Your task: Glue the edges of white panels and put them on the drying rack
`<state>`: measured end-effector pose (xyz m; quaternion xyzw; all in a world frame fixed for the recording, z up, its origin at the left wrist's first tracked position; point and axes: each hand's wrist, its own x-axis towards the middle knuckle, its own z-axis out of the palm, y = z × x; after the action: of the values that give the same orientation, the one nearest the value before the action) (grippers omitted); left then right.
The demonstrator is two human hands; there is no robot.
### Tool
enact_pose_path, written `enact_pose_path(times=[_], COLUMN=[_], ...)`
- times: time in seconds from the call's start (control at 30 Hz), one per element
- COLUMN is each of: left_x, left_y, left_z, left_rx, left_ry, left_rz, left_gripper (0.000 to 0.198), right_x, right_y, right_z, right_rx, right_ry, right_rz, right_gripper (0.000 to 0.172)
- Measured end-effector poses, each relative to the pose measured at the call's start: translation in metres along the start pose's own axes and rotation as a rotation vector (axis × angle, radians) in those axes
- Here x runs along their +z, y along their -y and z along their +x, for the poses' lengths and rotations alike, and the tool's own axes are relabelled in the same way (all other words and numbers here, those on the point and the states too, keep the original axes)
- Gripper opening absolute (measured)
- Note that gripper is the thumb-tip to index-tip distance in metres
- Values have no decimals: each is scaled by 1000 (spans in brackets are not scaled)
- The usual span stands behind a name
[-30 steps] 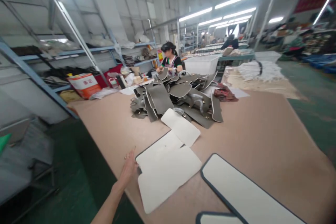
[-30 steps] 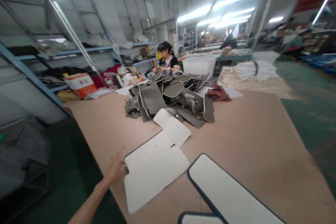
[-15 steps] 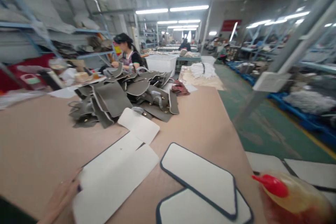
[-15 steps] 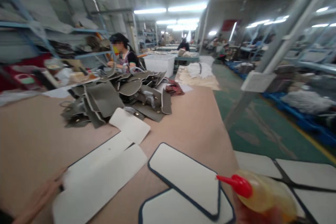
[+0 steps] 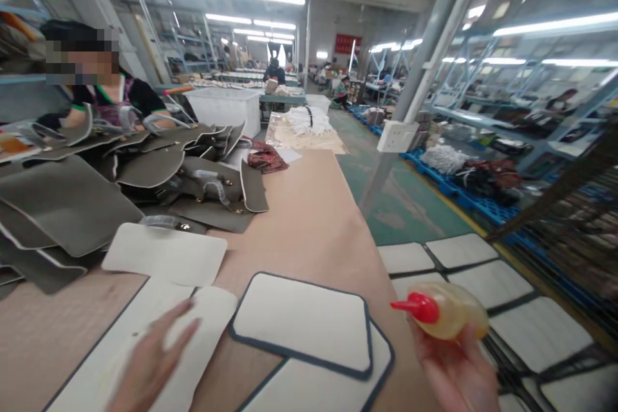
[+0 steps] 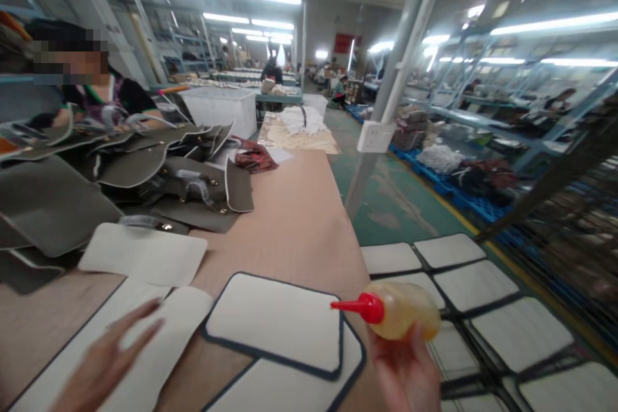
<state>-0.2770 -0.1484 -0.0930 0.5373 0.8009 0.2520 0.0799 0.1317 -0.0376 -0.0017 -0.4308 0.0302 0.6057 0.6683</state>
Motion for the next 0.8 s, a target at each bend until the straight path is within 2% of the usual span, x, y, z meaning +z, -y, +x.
enact_pose_path(times=[0.1, 0.17, 0.23, 0.3, 0.43, 0.53, 0.63, 0.8], left_x=[90, 134, 157, 164, 154, 133, 100, 34], left_y=[-96, -151, -183, -191, -181, -179, -188, -212], left_z=[42, 61, 72, 78, 86, 93, 100, 99], left_rx=[297, 434, 481, 483, 465, 444, 468, 606], left_ry=[368, 566, 648, 662, 698, 742, 739, 712], left_rz=[-70, 33, 109, 136, 140, 13, -160, -232], left_gripper=[39, 45, 42, 37, 25, 23, 26, 28], right_x=[2, 1, -1, -3, -3, 1, 3, 1], right_y=[2, 6, 11, 16, 24, 29, 37, 58], right_z=[6, 10, 14, 17, 21, 21, 15, -8], right_rx=[-9, -10, -14, -27, -58, -72, -125, -264], right_ry=[23, 23, 5, -22, -56, -57, -41, 32], right_rz=[23, 48, 67, 77, 86, 83, 56, -53], right_gripper=[69, 69, 72, 74, 73, 71, 67, 66])
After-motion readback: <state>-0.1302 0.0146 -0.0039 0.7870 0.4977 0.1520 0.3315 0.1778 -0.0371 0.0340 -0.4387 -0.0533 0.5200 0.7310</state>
